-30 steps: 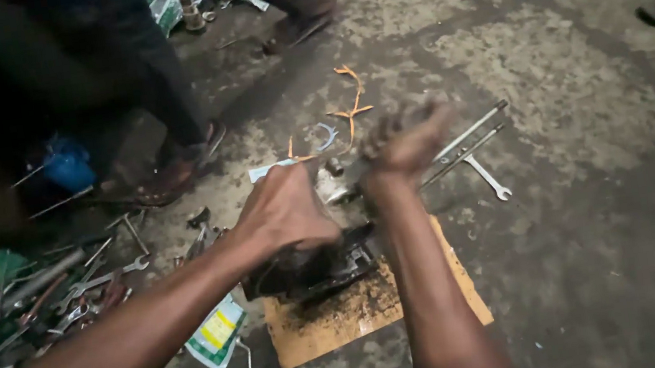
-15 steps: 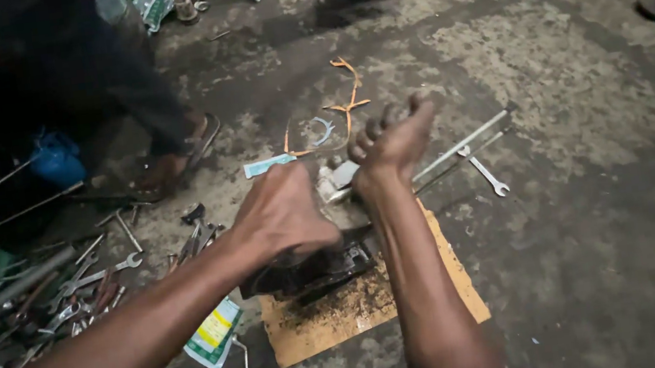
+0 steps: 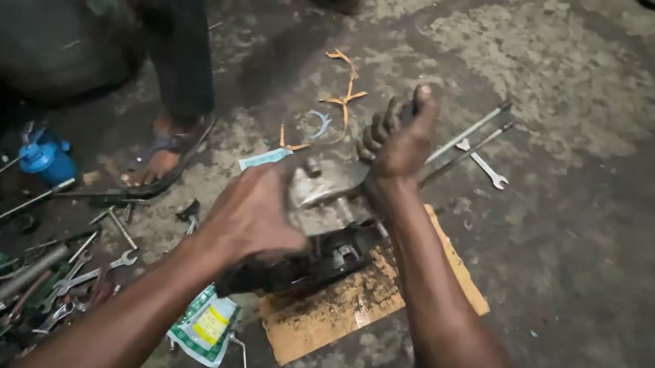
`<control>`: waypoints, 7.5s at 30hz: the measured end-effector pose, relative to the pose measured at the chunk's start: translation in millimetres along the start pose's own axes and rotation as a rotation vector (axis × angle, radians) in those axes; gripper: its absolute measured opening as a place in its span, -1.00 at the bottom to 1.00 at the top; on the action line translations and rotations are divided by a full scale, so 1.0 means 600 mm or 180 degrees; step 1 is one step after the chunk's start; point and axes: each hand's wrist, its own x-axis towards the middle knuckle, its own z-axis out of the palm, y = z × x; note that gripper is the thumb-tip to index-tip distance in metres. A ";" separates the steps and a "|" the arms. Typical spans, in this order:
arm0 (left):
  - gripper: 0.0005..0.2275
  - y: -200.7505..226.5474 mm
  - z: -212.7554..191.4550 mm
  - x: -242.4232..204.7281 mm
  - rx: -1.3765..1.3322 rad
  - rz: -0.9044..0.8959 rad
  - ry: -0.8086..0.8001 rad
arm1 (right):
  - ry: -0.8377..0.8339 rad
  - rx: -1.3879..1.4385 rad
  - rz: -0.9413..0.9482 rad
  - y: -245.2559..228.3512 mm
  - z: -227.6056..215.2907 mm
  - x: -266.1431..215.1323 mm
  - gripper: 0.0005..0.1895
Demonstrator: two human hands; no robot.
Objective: Using a metal blade to scrape and clean the mating surface of a motorcycle engine crankcase.
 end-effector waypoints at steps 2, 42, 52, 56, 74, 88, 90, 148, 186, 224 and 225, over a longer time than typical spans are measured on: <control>-0.11 -0.031 0.015 -0.004 -0.0019 0.0926 0.0521 | -0.0169 -0.0479 -0.0538 0.024 -0.039 0.042 -0.55; -0.04 -0.077 0.078 -0.014 0.1492 -0.1221 -0.0674 | 0.0393 -0.0381 0.1250 0.184 -0.225 0.070 -0.42; -0.03 -0.110 0.108 -0.011 0.2057 -0.0779 -0.0372 | -0.0062 -0.1189 0.0826 0.215 -0.139 0.017 -0.59; -0.10 -0.108 0.115 -0.018 0.1801 -0.0670 -0.0094 | -0.0136 -0.1042 0.0621 0.214 -0.134 0.018 -0.63; -0.17 -0.124 0.119 -0.008 0.1808 -0.0624 -0.0021 | -0.0302 -0.1414 0.0765 0.183 -0.113 -0.018 -0.54; -0.20 -0.116 0.113 -0.009 0.1800 -0.0659 -0.0152 | -0.0167 -0.1981 0.0141 0.221 -0.180 0.041 -0.57; -0.19 -0.118 0.114 -0.008 0.1808 -0.0635 -0.0119 | -0.0017 -0.1938 0.0163 0.217 -0.178 0.036 -0.59; -0.16 -0.115 0.121 -0.008 0.1894 -0.0634 0.0034 | 0.0109 -0.1121 0.0743 0.233 -0.200 0.004 -0.59; -0.11 -0.114 0.132 -0.013 0.1806 -0.0582 0.0196 | 0.0753 -0.0729 0.0174 0.240 -0.123 0.041 -0.53; -0.24 -0.119 0.128 -0.008 0.1620 -0.0488 0.0347 | 0.0627 -0.0643 0.0590 0.126 -0.209 -0.067 -0.68; -0.24 -0.122 0.130 -0.006 0.1622 -0.0490 0.0354 | 0.0620 -0.0640 0.0589 0.115 -0.177 -0.102 -0.68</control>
